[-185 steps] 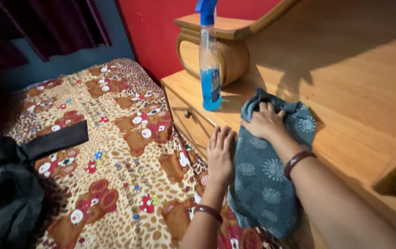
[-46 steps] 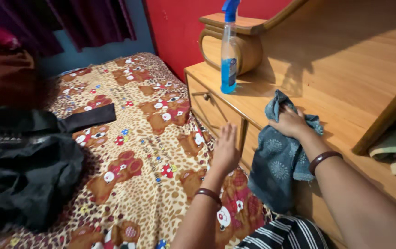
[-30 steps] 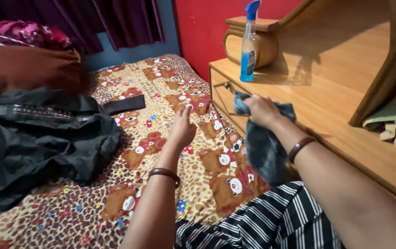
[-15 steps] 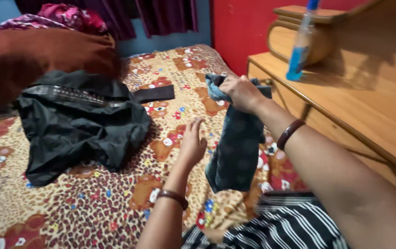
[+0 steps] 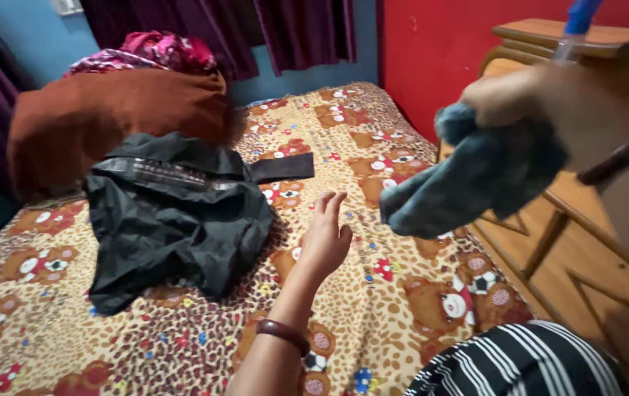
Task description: The person sprays a blue liquid from a spray bottle onto a cloth and wipes the top and curved edges of a wooden bedside table. They repeatedly spray the cloth and wipe different sections of the table surface and edges.
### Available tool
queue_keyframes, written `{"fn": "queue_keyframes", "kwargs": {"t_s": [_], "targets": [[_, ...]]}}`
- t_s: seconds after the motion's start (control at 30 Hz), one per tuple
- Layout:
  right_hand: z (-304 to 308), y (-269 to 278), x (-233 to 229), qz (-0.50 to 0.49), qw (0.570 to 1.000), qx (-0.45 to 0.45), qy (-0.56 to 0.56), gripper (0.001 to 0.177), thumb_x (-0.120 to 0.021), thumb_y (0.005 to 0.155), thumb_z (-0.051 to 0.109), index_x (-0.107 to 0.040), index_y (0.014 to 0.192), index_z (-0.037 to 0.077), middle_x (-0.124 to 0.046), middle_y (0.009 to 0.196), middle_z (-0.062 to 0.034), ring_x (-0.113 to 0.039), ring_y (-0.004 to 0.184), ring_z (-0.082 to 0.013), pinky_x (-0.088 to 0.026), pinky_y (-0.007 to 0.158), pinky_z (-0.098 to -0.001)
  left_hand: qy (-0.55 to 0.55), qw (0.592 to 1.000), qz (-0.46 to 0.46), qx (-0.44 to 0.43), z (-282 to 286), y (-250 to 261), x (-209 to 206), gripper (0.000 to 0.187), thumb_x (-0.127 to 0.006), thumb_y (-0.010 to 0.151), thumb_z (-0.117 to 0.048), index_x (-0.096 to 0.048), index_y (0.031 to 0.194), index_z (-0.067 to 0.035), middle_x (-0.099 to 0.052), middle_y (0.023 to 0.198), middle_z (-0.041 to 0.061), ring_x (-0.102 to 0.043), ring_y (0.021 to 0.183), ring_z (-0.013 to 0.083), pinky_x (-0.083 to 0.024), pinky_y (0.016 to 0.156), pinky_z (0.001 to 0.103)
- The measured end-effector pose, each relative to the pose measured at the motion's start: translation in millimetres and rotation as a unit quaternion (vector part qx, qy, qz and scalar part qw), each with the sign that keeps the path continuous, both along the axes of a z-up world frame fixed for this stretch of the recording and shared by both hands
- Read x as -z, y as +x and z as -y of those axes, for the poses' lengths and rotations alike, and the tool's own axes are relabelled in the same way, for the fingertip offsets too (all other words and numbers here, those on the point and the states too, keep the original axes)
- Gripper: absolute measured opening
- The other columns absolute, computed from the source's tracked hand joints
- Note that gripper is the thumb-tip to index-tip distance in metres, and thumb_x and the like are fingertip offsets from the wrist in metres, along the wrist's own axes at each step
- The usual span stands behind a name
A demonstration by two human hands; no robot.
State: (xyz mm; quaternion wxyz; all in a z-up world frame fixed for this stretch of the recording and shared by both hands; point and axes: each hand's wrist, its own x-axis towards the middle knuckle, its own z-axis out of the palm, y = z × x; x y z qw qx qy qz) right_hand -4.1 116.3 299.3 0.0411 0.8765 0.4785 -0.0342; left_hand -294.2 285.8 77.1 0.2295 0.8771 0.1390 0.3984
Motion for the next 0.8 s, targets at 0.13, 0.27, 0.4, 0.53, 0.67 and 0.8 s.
{"fn": "queue_keyframes", "kwargs": {"t_s": [0.13,0.27,0.4,0.53,0.67,0.8], "targets": [[72,121,-5,0.153,0.988,0.030,-0.014,0.056,-0.062,0.079,0.003,-0.066,0.133,0.019,-0.071,0.117,-0.0163,-0.071,0.106,-0.0340,-0.057,0.091,-0.0451,-0.028,0.998,-0.008,0.047,37,50,31,0.063,-0.062,0.080,-0.004,-0.050,0.142,-0.005,-0.048,0.143,0.024,-0.052,0.129,0.0434,-0.045,0.108,0.046],[160,247,28,0.231,0.961,0.144,-0.057,0.035,-0.069,0.083,0.006,-0.084,0.114,0.014,-0.082,0.114,-0.0170,-0.077,0.112,-0.0321,-0.061,0.097,-0.0442,-0.009,0.997,-0.045,0.059,104,135,51,0.062,-0.061,0.080,-0.004,-0.052,0.140,-0.005,-0.050,0.147,0.023,-0.054,0.130,0.0426,-0.047,0.109,0.046],[213,324,103,0.178,0.964,0.199,-0.009,0.042,-0.081,0.075,0.020,-0.082,0.114,0.005,-0.079,0.119,-0.0213,-0.076,0.113,-0.0351,-0.061,0.096,-0.0432,-0.014,0.993,-0.018,0.118,158,211,54,0.059,-0.067,0.088,-0.018,-0.050,0.142,-0.004,-0.051,0.142,0.024,-0.052,0.130,0.0436,-0.045,0.105,0.049],[221,336,220,0.056,0.978,0.202,0.023,0.076,-0.079,0.079,0.059,-0.068,0.129,0.003,-0.064,0.135,-0.0238,-0.062,0.124,-0.0391,-0.050,0.105,-0.0470,-0.024,0.991,0.032,0.127,176,279,48,0.070,-0.072,0.087,-0.023,-0.044,0.146,0.000,-0.048,0.144,0.027,-0.050,0.131,0.0468,-0.043,0.109,0.049],[200,349,274,0.053,0.976,0.197,0.077,0.074,-0.060,0.089,0.063,-0.060,0.140,0.009,-0.041,0.155,-0.0242,-0.039,0.142,-0.0422,-0.035,0.114,-0.0557,-0.005,0.990,0.097,0.105,165,348,46,0.082,-0.079,0.084,-0.025,-0.038,0.148,0.005,-0.045,0.144,0.033,-0.045,0.134,0.0505,-0.040,0.112,0.050],[178,363,279,0.074,0.981,0.135,0.118,0.080,-0.056,0.087,0.061,-0.053,0.149,0.011,-0.042,0.159,-0.0177,-0.040,0.145,-0.0398,-0.033,0.115,-0.0596,-0.069,0.986,0.134,0.069,150,417,47,0.093,-0.084,0.082,-0.031,-0.034,0.150,0.006,-0.047,0.144,0.031,-0.047,0.135,0.0464,-0.039,0.114,0.047]]}}
